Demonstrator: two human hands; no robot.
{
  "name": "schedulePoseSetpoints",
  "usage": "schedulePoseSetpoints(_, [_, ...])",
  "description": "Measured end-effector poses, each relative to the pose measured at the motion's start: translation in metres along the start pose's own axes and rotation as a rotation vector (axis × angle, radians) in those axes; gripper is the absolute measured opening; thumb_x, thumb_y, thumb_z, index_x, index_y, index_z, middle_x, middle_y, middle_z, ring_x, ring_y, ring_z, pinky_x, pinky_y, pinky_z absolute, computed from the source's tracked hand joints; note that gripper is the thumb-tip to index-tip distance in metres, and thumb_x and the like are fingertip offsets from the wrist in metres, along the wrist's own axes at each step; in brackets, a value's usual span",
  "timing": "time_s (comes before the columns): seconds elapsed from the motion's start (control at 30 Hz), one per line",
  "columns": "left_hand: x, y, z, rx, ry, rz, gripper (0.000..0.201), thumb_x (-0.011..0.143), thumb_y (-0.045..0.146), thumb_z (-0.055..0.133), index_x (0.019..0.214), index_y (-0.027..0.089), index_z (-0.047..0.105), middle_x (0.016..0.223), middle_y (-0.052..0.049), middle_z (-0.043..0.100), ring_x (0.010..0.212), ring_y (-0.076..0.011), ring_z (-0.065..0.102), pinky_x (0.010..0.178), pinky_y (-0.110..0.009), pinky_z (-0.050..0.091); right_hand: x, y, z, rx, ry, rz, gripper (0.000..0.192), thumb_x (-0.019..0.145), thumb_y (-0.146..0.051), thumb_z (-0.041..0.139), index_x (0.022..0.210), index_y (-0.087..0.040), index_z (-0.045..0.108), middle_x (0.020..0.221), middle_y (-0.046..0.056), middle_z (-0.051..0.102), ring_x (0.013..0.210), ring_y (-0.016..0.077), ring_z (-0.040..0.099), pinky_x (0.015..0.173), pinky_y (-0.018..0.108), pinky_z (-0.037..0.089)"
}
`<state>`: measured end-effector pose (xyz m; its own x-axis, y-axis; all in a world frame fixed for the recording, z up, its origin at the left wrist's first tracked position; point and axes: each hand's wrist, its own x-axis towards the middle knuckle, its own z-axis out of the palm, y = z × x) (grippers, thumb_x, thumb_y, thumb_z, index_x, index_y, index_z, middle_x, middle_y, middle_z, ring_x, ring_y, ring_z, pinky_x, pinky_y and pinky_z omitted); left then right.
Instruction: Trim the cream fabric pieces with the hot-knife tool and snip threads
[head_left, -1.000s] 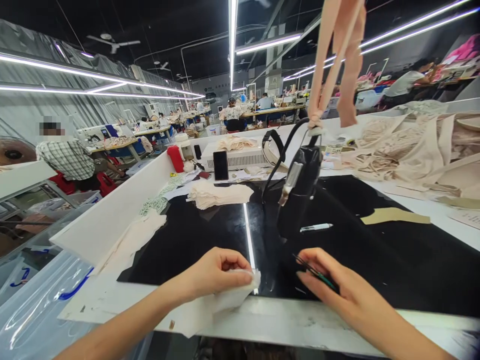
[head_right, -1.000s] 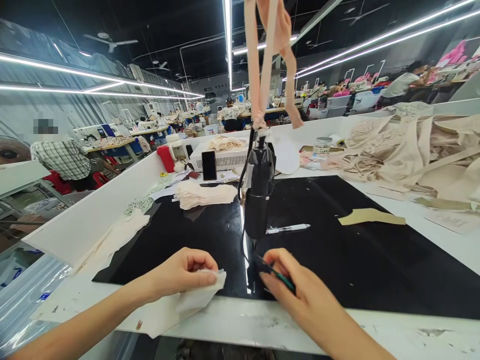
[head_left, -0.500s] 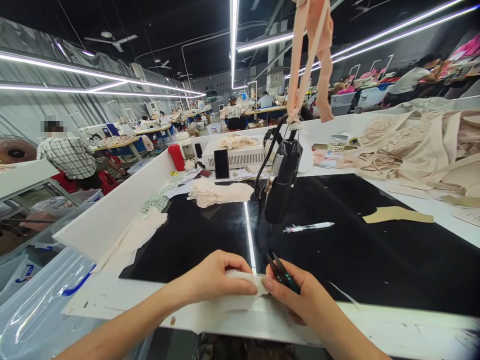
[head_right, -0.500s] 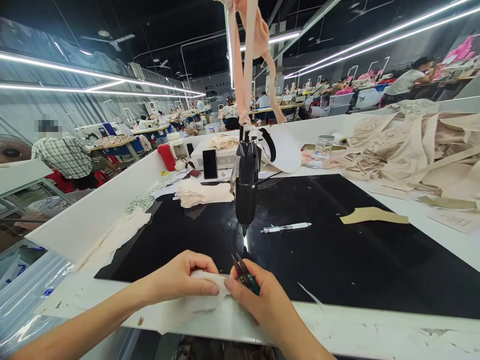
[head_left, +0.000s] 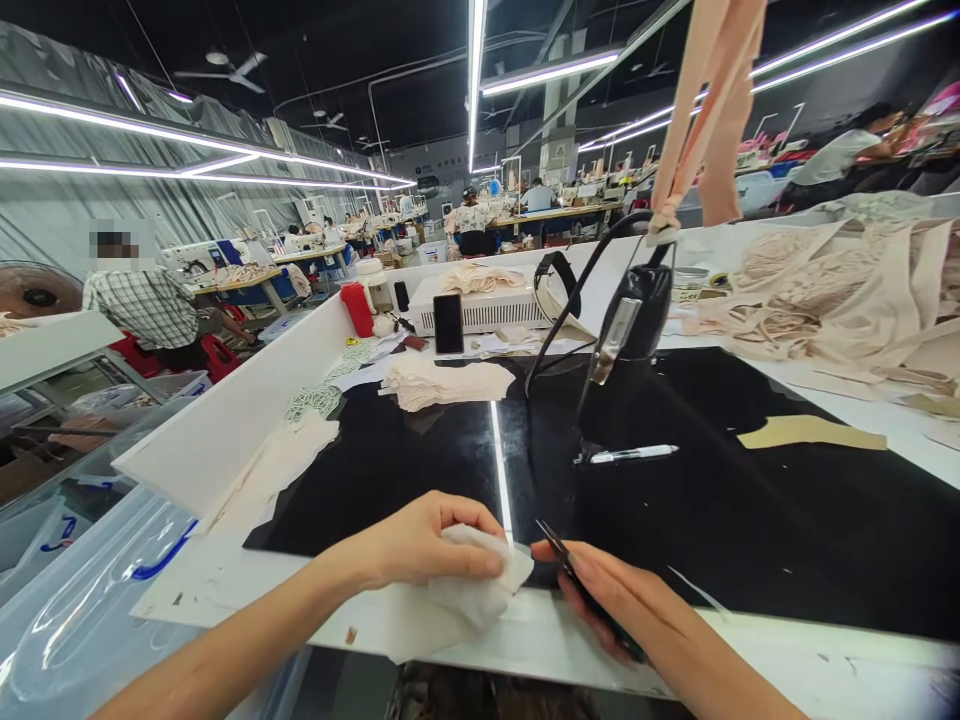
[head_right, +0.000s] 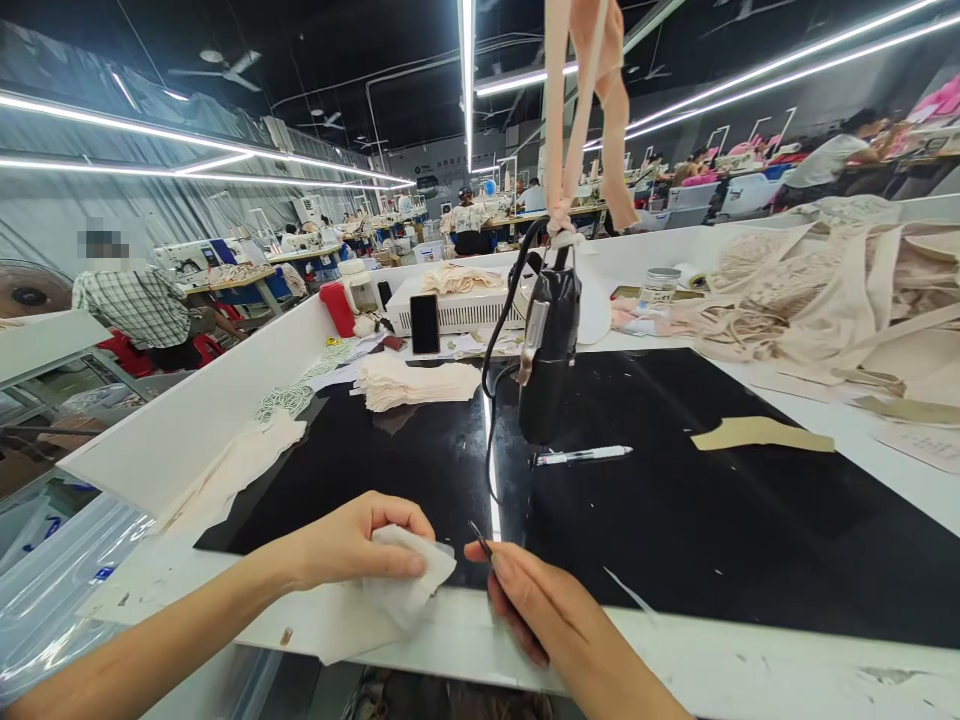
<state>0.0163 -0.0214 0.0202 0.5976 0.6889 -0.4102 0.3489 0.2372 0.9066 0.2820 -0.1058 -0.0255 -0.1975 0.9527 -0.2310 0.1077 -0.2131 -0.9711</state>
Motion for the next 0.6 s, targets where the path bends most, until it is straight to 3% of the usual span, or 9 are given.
schedulePoseSetpoints(0.2, [0.001,-0.004,-0.005,-0.031,-0.038,-0.034,0.064,0.064,0.07,0.109,0.096,0.018,0.089,0.085,-0.001,0.077,0.075,-0.0133,0.061,0.07,-0.023,0.046,-0.004,0.014,0.006,0.081,-0.123,0.082,0.09,0.085,-0.104,0.069,0.123,-0.025,0.089,0.077,-0.003,0.051,0.069,0.0149,0.042,0.065,0.03,0.041])
schedulePoseSetpoints(0.6, [-0.002,-0.002,-0.004,0.022,-0.101,-0.039,0.045,0.073,0.057,0.106,0.097,0.021,0.094,0.087,-0.001,0.081,0.078,-0.0145,0.064,0.074,-0.023,0.05,-0.007,0.006,0.015,0.033,-0.25,0.048,0.093,0.088,-0.106,0.061,0.119,-0.022,0.088,0.069,-0.005,0.045,0.066,0.0163,0.036,0.065,0.032,0.032])
